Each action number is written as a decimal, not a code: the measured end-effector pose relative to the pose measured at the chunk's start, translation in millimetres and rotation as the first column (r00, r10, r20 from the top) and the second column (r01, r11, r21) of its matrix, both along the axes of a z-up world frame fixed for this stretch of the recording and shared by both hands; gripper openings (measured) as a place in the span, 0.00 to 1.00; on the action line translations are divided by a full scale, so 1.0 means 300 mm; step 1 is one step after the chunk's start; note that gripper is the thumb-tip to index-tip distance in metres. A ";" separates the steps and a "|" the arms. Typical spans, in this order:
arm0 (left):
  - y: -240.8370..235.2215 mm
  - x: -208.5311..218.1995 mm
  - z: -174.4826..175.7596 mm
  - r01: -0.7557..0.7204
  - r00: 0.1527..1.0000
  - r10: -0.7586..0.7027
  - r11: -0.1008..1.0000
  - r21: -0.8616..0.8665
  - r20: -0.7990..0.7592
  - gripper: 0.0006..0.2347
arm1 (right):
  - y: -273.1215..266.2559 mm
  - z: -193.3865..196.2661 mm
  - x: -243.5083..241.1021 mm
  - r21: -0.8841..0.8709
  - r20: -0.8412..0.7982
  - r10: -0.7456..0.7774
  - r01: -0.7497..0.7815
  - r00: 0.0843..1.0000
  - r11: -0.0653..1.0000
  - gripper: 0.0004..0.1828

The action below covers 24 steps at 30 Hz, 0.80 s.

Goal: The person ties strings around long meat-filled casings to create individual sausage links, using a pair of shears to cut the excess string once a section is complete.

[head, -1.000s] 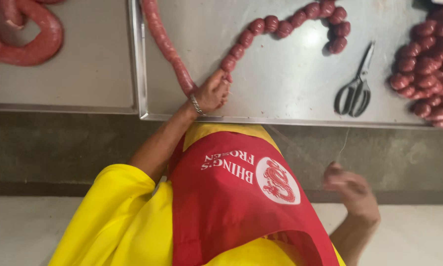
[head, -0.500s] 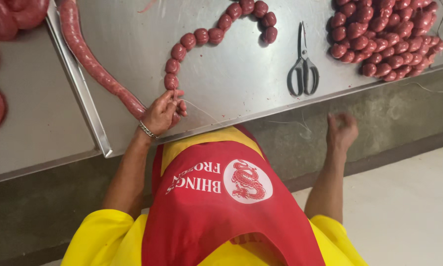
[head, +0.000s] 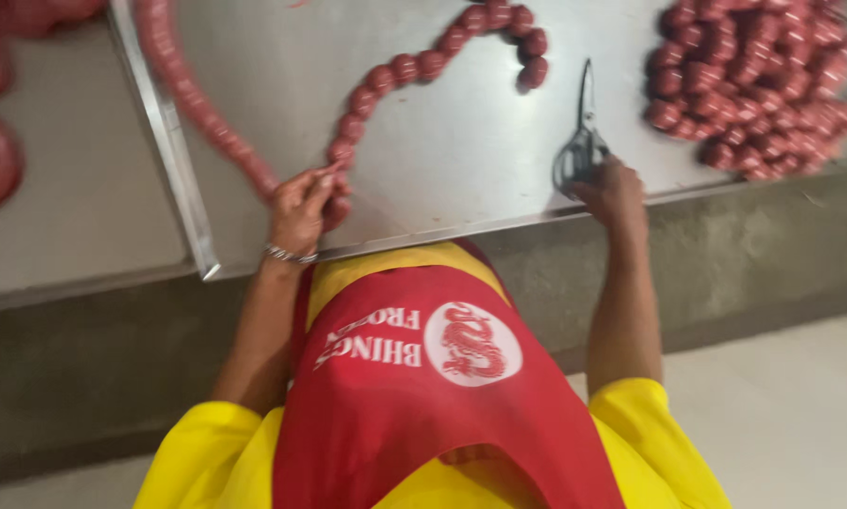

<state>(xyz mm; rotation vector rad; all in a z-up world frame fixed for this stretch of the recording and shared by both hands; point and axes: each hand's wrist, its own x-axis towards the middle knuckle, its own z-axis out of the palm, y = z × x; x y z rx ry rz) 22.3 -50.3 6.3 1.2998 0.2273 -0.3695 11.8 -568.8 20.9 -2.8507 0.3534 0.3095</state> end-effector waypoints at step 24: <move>0.054 -0.013 0.137 0.028 0.993 -0.030 0.999 0.028 0.111 0.11 | 0.817 0.276 0.069 0.910 -0.315 0.686 0.003 0.656 0.415 0.44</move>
